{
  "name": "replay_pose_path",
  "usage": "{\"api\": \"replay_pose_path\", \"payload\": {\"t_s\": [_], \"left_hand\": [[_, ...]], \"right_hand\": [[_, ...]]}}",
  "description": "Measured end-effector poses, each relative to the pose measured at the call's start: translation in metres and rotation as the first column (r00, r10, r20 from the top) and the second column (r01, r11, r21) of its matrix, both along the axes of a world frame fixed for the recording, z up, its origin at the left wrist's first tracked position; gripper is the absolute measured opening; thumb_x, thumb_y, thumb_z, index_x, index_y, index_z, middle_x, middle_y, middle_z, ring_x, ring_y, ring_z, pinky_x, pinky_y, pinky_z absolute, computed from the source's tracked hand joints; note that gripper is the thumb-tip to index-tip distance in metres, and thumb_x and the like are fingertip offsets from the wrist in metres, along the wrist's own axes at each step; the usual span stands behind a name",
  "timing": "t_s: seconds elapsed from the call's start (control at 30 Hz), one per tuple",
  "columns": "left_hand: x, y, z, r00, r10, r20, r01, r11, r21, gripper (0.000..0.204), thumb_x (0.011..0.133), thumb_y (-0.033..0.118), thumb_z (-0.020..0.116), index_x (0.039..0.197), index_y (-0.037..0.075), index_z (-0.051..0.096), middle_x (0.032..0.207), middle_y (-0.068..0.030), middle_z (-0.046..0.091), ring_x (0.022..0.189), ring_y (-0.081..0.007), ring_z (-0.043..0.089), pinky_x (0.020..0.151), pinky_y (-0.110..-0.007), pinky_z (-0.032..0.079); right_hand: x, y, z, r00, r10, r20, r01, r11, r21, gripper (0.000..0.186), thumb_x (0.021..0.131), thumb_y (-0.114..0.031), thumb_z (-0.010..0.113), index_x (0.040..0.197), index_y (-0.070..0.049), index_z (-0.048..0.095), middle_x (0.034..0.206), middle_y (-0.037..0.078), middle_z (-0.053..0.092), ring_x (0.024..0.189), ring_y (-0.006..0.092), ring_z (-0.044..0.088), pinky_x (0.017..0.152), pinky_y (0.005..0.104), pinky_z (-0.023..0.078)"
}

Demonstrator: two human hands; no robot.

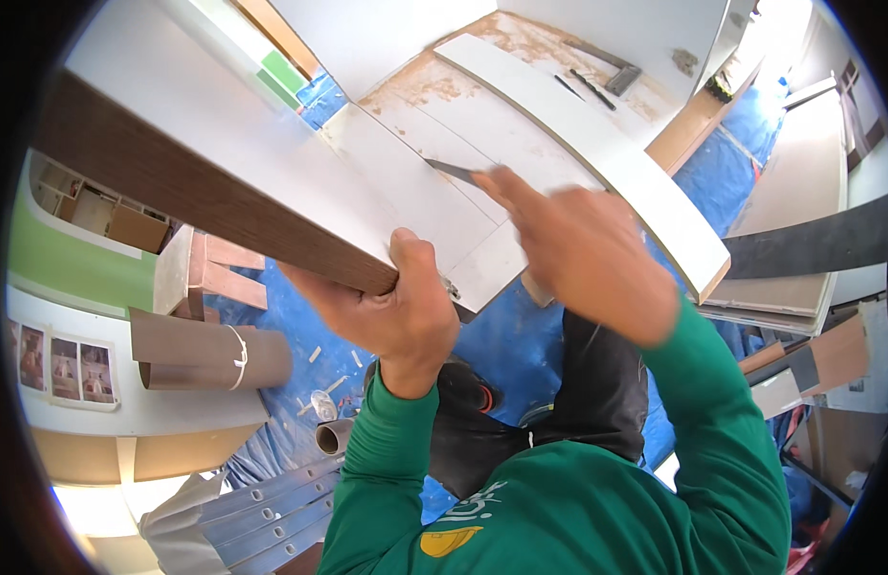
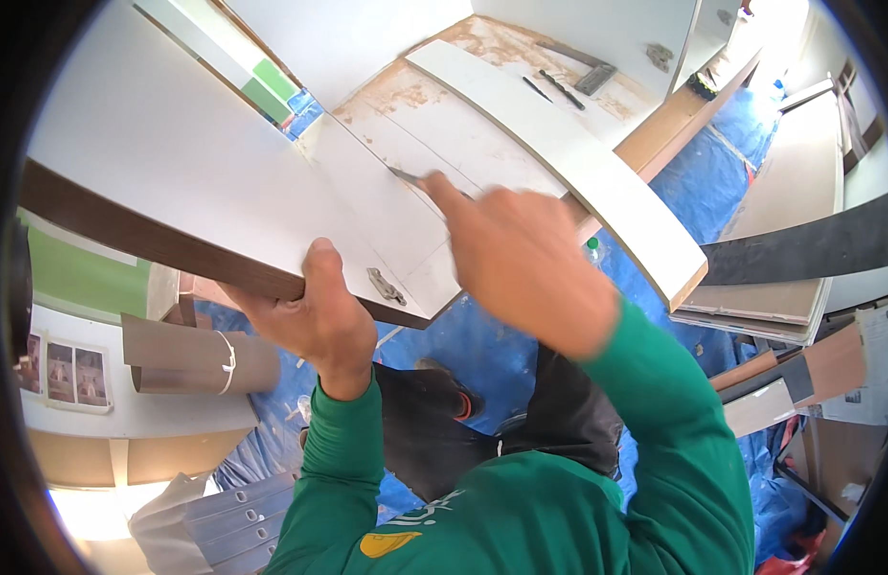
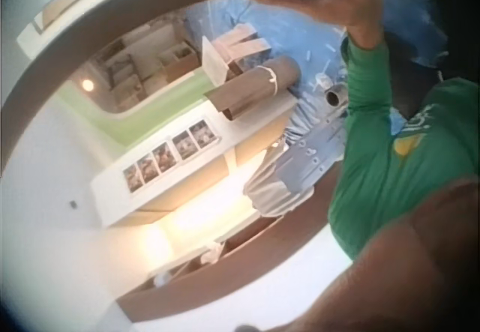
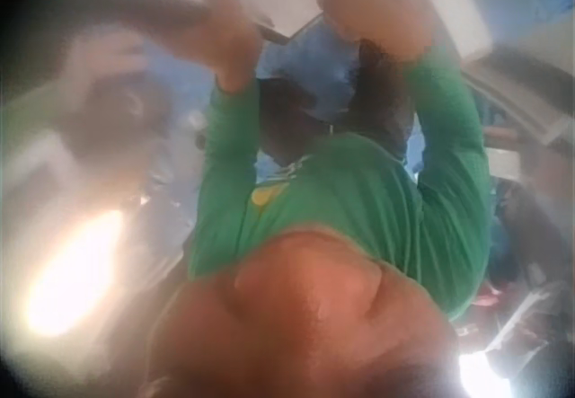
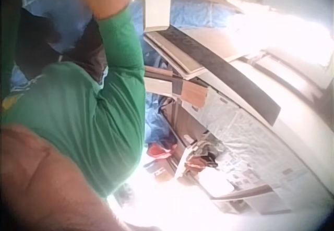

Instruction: The person sits on a blue protective sheet and uses a utility knife to score and cut a long strip of laminate flooring. They repeatedly score the material along a straight line and snap off sections, working on a single piece of flooring throughout the clip.

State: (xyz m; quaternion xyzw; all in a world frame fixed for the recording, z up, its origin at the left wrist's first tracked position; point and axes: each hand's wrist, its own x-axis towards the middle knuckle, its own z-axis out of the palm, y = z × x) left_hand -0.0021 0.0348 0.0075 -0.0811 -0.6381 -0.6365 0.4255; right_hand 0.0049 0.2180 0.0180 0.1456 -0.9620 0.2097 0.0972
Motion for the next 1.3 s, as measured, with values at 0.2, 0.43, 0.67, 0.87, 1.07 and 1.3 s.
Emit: {"api": "replay_pose_path", "payload": {"t_s": [0.2, 0.43, 0.67, 0.87, 1.07, 1.3], "left_hand": [[-0.012, 0.016, 0.013, 0.995, -0.093, -0.031, 0.089, 0.99, -0.109, 0.085, 0.088, -0.002, 0.065, 0.166, -0.007, 0.033, 0.151, -0.0227, 0.053, 0.134, -0.0292, 0.058, 0.115, -0.04, 0.05], [0.001, -0.003, 0.002, 0.998, -0.054, 0.016, 0.056, 0.994, -0.095, 0.088, 0.087, 0.0, 0.066, 0.168, -0.006, 0.031, 0.151, -0.0228, 0.053, 0.133, -0.0288, 0.059, 0.115, -0.04, 0.049], [0.001, 0.003, 0.005, 0.998, -0.051, 0.047, 0.051, 0.999, -0.001, 0.094, 0.088, 0.0, 0.066, 0.172, -0.006, 0.024, 0.154, -0.0229, 0.051, 0.135, -0.0284, 0.058, 0.116, -0.039, 0.048], [-0.011, 0.014, 0.014, 0.993, -0.114, -0.027, 0.11, 0.989, -0.099, 0.088, 0.087, -0.002, 0.065, 0.168, -0.005, 0.03, 0.151, -0.0224, 0.053, 0.132, -0.0287, 0.058, 0.116, -0.039, 0.048], [-0.001, 0.005, 0.014, 0.999, -0.037, 0.032, 0.039, 0.996, -0.075, 0.089, 0.087, -0.002, 0.064, 0.169, -0.006, 0.028, 0.151, -0.0228, 0.054, 0.132, -0.0303, 0.059, 0.117, -0.039, 0.048], [-0.001, 0.01, 0.006, 0.999, -0.049, 0.022, 0.049, 0.999, 0.0, 0.093, 0.088, -0.002, 0.066, 0.171, -0.007, 0.024, 0.152, -0.0225, 0.053, 0.139, -0.0305, 0.056, 0.12, -0.041, 0.046]], "right_hand": [[-0.177, -0.037, -0.073, 1.0, 0.013, -0.02, -0.013, 1.0, -0.003, 0.043, 0.106, -0.016, 0.056, 0.148, -0.01, 0.064, 0.101, 0.022, 0.08, 0.095, 0.0427, 0.078, 0.079, 0.0551, 0.061], [-0.008, -0.005, -0.037, 0.999, -0.045, 0.017, 0.045, 0.999, -0.028, 0.051, 0.104, -0.012, 0.06, 0.154, -0.017, 0.06, 0.074, 0.014, 0.074, 0.069, 0.0376, 0.074, 0.061, 0.0532, 0.054], [-0.02, -0.013, -0.047, 0.993, -0.051, 0.102, 0.048, 0.998, 0.03, 0.055, 0.098, -0.006, 0.061, 0.153, -0.01, 0.063, 0.078, 0.016, 0.074, 0.07, 0.0387, 0.075, 0.06, 0.0515, 0.057], [-0.134, -0.04, -0.088, 0.994, -0.055, -0.098, 0.052, 0.998, -0.033, 0.054, 0.103, -0.014, 0.059, 0.156, -0.015, 0.06, 0.095, 0.02, 0.079, 0.089, 0.0411, 0.079, 0.076, 0.0555, 0.061], [0.016, 0.004, -0.042, 0.998, -0.045, 0.042, 0.046, 0.999, -0.029, 0.061, 0.102, -0.009, 0.061, 0.162, -0.021, 0.055, 0.068, 0.014, 0.068, 0.063, 0.0374, 0.069, 0.056, 0.053, 0.048], [-0.064, -0.021, -0.076, 1.0, -0.027, 0.006, 0.027, 0.999, -0.035, 0.059, 0.102, -0.01, 0.059, 0.161, -0.015, 0.056, 0.077, 0.014, 0.074, 0.07, 0.0377, 0.074, 0.062, 0.0528, 0.055]]}}
